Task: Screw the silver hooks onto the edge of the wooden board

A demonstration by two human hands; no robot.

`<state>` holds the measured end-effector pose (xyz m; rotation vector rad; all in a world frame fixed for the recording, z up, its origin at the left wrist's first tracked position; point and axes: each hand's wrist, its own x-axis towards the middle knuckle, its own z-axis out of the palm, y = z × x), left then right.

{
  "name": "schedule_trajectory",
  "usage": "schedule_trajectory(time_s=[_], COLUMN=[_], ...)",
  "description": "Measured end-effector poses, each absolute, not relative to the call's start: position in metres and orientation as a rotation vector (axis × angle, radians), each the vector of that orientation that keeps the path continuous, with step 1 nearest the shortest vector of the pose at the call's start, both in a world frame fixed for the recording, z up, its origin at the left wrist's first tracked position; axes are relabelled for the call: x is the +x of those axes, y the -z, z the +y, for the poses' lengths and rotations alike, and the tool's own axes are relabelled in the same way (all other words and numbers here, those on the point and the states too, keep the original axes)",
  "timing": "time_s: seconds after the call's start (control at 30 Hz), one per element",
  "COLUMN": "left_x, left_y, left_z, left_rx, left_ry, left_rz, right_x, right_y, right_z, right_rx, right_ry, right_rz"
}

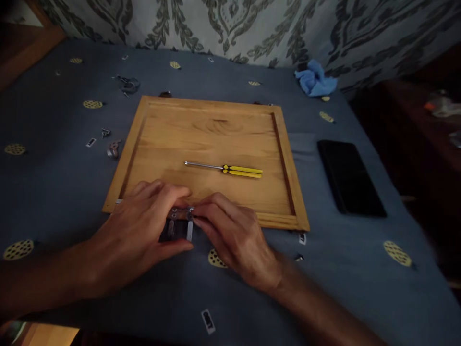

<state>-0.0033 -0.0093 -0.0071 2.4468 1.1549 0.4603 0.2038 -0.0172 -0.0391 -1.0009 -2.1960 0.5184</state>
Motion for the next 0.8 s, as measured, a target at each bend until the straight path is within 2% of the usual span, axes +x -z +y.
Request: schedule_trajectory(time_s=[0.8], left_x=[-0.0001], left_y=[0.0050], left_z=[-0.0069], left_rx=[2.506], left_ry=[-0.382], left_rz=[1.151], right_x=[0.2061], right_y=[0.0309], right_z=[-0.0199], right_rx=[-0.922], right_ry=[-0.250], right_rz=[-2.453])
